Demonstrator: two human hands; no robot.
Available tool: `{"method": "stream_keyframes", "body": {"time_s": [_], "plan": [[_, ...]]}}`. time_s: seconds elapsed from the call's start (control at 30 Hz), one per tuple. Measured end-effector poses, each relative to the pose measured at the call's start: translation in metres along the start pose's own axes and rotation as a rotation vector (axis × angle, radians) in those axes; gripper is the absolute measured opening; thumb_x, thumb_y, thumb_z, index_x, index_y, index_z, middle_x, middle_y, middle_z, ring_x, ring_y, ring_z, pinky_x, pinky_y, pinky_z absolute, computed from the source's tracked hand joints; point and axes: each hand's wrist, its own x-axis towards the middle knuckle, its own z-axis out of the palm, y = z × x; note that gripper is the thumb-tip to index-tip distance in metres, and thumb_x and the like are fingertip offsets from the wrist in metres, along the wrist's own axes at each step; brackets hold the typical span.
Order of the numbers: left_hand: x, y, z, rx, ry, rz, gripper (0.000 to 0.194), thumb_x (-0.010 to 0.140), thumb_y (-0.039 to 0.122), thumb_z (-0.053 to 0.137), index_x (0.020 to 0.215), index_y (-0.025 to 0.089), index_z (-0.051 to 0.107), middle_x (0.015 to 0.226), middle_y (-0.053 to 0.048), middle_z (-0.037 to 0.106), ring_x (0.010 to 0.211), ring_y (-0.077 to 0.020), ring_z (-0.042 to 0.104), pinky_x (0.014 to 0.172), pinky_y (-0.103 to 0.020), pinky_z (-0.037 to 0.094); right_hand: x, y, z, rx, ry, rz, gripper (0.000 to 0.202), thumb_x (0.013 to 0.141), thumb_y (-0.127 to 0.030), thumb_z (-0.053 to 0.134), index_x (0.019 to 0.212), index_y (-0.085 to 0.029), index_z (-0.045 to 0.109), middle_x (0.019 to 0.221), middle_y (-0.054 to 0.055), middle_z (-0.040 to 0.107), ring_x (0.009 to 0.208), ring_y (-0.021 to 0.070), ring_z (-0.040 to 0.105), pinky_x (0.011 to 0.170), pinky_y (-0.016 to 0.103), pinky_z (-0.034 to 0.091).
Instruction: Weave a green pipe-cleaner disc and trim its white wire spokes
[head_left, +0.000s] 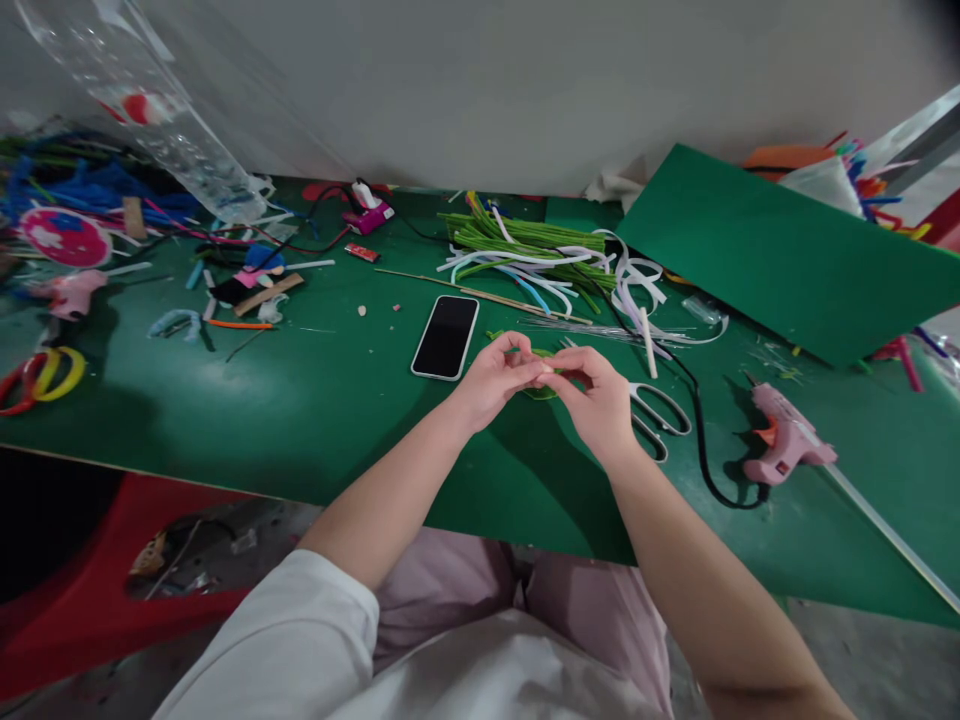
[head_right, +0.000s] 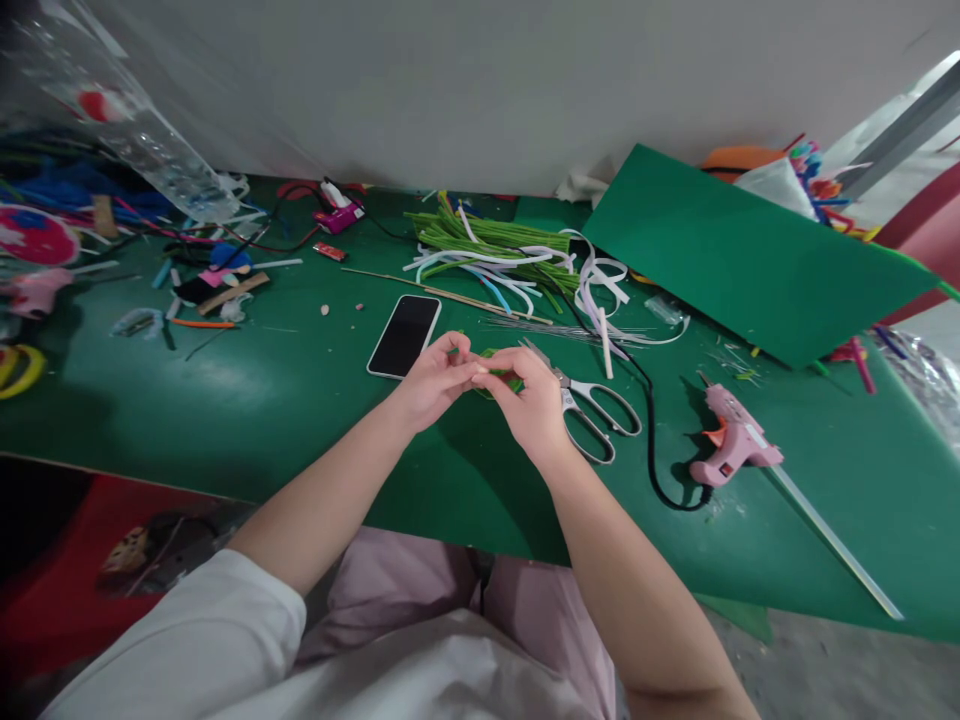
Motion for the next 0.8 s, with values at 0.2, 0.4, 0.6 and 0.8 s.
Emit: {"method": "stream_keyframes", "body": {"time_s": [0.2,0.4,0.6,0.8], "plan": [[0.001,0.001,-0.003,0.001,-0.029,-0.007,0.026,0.070,0.014,0.064,0.077,0.018,0.040,0.065,0.007,0.057,0.062,-0.0055,0.055,0.064,-0.021,0.042,0.001,-0.001,-0.002,-0.055,-0.058,-0.008,0.011,0.075,-0.026,0.062,0.086,-0.024,0.063,0.087,0.001,0.060,0.081,0.0165,0.058,0.068,0.032,0.051],[0.003,0.002,-0.007,0.095,0.016,-0.007,0.024,0.070,0.018,0.065,0.082,0.019,0.044,0.067,0.005,0.058,0.062,-0.0066,0.056,0.066,-0.023,0.043,0.004,0.000,-0.005,-0.213,-0.074,-0.117,0.012,0.078,-0.025,0.058,0.088,-0.025,0.064,0.088,0.003,0.062,0.084,0.0182,0.057,0.068,0.033,0.050],[0.011,-0.002,-0.015,0.234,0.245,0.091,0.020,0.072,0.023,0.061,0.087,0.017,0.050,0.073,0.001,0.061,0.059,-0.0069,0.055,0.064,-0.024,0.045,0.011,0.016,-0.013,-0.276,0.128,0.000,0.015,0.079,-0.029,0.057,0.090,-0.022,0.062,0.089,0.004,0.062,0.082,0.0184,0.058,0.065,0.031,0.050],[0.013,-0.004,-0.017,0.345,0.333,0.128,0.012,0.075,0.020,0.055,0.085,0.016,0.051,0.073,0.000,0.059,0.060,-0.0069,0.054,0.063,-0.023,0.044,0.013,0.042,-0.002,-0.494,0.028,-0.108,0.012,0.077,-0.027,0.059,0.085,-0.021,0.066,0.087,0.006,0.062,0.089,0.0227,0.052,0.078,0.039,0.044]]}}
